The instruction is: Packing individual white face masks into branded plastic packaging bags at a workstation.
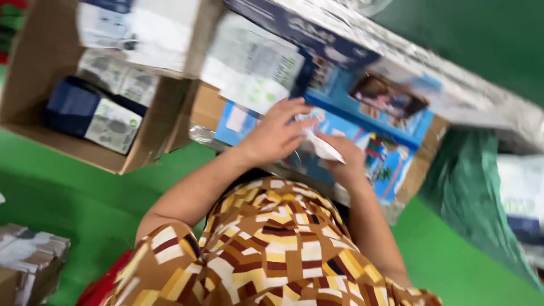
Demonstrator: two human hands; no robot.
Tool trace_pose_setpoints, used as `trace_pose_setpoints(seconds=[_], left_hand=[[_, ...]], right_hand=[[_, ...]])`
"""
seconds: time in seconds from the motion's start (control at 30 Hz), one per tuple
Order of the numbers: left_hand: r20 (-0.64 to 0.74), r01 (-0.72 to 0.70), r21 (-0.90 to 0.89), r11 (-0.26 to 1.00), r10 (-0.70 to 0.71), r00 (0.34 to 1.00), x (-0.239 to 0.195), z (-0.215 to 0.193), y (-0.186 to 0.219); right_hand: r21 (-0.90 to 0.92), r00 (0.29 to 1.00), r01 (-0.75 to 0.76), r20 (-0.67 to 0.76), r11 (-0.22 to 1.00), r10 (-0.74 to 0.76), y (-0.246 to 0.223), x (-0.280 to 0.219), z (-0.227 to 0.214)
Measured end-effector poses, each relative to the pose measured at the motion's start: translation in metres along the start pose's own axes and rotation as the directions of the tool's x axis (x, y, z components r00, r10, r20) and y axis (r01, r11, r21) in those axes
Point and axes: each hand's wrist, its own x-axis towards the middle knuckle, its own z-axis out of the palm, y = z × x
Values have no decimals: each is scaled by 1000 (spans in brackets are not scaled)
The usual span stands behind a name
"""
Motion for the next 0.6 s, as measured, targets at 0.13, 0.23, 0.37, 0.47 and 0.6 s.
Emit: trace_pose_setpoints(seconds=[0.13,0.23,0.37,0.47,0.6], left_hand=[[-238,359,-88,929,-370,898,-3,-107,-43],[-443,556,82,827,-469,764,-14,-171,-128],[-391,601,432,672,-462,796,-24,-206,-223],[-309,701,515,493,-657,688,-14,-209,-225],[-379,685,513,516,-580,721,-17,-196,-216]], right_hand=[[231,904,-382,296,895,310,40,-46,-62],[588,962,-239,249,773,109,31,-37,-66],[122,836,-542,-20,832,548,38,-26,-46],[301,811,-534,-82,790,580,36,-20,-33],[331,785,-562,-77,758,615,49,-35,-24]])
